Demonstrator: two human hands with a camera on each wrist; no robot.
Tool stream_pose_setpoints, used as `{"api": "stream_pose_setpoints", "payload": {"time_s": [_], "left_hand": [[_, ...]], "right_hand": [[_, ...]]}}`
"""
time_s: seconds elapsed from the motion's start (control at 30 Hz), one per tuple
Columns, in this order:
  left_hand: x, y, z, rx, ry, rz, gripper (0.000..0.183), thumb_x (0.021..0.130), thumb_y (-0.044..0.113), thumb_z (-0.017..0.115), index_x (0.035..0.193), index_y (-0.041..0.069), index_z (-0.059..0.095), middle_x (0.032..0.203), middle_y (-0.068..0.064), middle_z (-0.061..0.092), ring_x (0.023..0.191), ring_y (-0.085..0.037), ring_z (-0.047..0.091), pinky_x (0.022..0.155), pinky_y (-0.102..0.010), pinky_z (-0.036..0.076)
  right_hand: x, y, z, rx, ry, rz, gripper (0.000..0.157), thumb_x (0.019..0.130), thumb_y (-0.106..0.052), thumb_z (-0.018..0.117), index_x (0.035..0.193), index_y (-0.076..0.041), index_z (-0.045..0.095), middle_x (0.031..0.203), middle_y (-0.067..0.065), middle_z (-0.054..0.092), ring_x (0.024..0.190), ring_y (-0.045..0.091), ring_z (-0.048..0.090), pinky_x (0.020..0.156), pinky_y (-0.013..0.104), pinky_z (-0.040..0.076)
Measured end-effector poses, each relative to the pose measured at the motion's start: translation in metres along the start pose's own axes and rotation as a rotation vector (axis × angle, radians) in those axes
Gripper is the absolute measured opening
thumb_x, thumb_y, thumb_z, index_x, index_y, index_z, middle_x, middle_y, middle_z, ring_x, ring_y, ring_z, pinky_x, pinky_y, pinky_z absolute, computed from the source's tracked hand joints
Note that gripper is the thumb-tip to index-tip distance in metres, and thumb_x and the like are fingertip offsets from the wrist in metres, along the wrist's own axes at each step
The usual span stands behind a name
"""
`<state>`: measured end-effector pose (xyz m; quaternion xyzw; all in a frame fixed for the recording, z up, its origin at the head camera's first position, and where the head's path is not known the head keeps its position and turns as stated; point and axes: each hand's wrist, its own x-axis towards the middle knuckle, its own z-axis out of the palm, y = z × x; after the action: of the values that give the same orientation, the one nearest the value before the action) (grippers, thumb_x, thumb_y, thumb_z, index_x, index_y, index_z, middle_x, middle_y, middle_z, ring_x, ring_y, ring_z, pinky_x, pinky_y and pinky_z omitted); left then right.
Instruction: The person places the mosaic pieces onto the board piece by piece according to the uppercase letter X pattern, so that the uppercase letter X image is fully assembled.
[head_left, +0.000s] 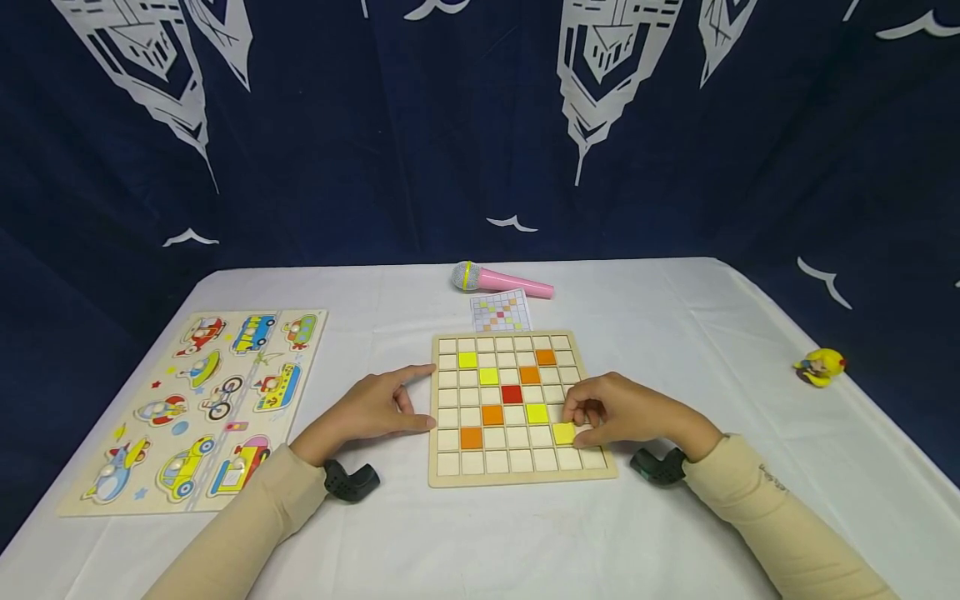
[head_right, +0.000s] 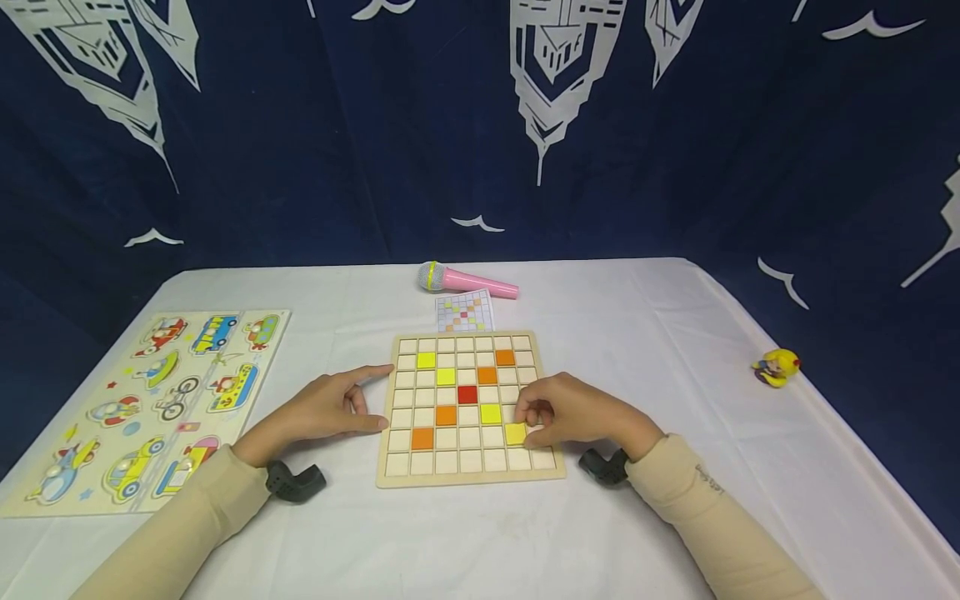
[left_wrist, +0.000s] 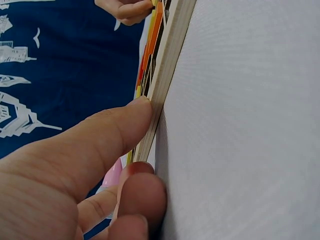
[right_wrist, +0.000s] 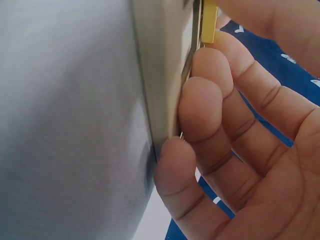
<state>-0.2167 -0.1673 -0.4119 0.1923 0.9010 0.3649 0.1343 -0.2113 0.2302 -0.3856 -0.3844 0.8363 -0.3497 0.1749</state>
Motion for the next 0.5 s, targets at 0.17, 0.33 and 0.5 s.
{"api": "stream_pose_setpoints", "payload": {"time_s": [0.17,0.33,0.5], "left_hand": [[0.001,-0.002,0.001,-0.01,0.003,-0.011,0.085,0.087,0.031,0.092,0.159,0.008,0.054,0.075,0.001,0.066,0.061,-0.015,0.057,0.059,-0.03,0.043],[-0.001,-0.003,0.007,-0.028,-0.007,-0.038,0.084,0.087,0.03,0.092,0.16,0.009,0.054,0.075,0.001,0.067,0.061,-0.014,0.057,0.058,-0.028,0.042],[-0.006,-0.004,0.015,-0.018,-0.029,-0.053,0.085,0.09,0.03,0.09,0.161,0.006,0.051,0.078,0.002,0.066,0.062,-0.013,0.057,0.059,-0.027,0.043]], "right_hand": [[0.002,0.001,-0.001,0.009,-0.01,0.031,0.022,0.087,-0.007,0.09,0.101,-0.007,0.073,0.085,-0.007,0.06,0.07,0.004,0.051,0.063,0.022,0.044],[-0.004,0.003,0.0,0.0,0.046,0.041,0.02,0.092,-0.005,0.085,0.108,-0.004,0.074,0.084,-0.01,0.06,0.072,0.004,0.051,0.065,0.022,0.044],[-0.016,0.008,0.003,-0.069,0.199,0.069,0.024,0.095,-0.004,0.081,0.117,-0.003,0.072,0.085,-0.011,0.06,0.073,0.005,0.051,0.066,0.023,0.044]]}}
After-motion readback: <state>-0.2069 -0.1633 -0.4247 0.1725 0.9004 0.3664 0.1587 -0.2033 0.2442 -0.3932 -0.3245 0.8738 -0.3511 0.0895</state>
